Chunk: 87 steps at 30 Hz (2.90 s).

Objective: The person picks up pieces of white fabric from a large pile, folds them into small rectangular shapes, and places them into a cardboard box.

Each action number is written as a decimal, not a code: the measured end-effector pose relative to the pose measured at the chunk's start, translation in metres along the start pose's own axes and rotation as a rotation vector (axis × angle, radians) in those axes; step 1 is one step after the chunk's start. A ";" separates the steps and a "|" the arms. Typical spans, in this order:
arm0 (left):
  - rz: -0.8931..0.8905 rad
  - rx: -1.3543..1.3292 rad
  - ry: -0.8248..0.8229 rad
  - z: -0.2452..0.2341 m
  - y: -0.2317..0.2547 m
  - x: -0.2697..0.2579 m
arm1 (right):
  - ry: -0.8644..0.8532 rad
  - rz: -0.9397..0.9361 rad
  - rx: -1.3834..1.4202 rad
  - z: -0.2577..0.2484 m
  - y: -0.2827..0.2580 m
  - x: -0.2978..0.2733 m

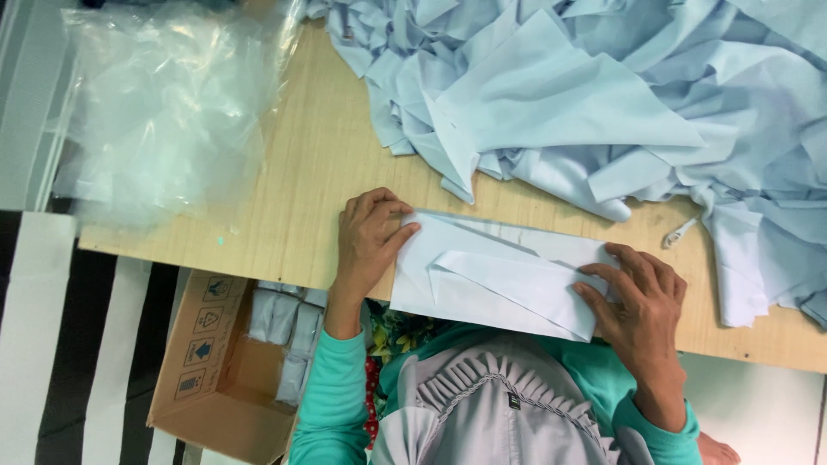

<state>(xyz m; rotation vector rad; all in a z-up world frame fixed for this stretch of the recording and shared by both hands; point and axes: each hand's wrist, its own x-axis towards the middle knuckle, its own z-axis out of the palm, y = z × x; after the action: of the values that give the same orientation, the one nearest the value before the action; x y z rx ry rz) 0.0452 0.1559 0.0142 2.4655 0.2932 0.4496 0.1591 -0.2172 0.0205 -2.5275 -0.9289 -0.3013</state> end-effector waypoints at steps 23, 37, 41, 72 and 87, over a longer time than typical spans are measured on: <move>0.007 0.053 -0.234 0.016 0.067 -0.041 | -0.041 0.126 0.197 -0.017 0.000 -0.035; -0.067 -0.208 -0.212 0.009 0.063 -0.037 | -0.065 0.062 0.289 -0.022 0.016 -0.035; -0.025 -0.176 -0.188 0.010 0.055 -0.041 | -0.051 0.043 0.302 -0.025 0.015 -0.032; 0.086 -0.174 -0.136 0.016 0.119 -0.011 | 0.323 0.144 -0.352 -0.032 0.127 0.051; 0.306 -0.068 -0.330 0.060 0.153 0.048 | 0.267 -0.074 -0.268 -0.002 0.149 0.080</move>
<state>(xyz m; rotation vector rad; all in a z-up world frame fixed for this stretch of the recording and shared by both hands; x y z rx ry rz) 0.1276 0.0181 0.0732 2.4729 -0.2331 0.1655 0.3174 -0.2753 0.0024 -2.6042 -0.9282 -0.8146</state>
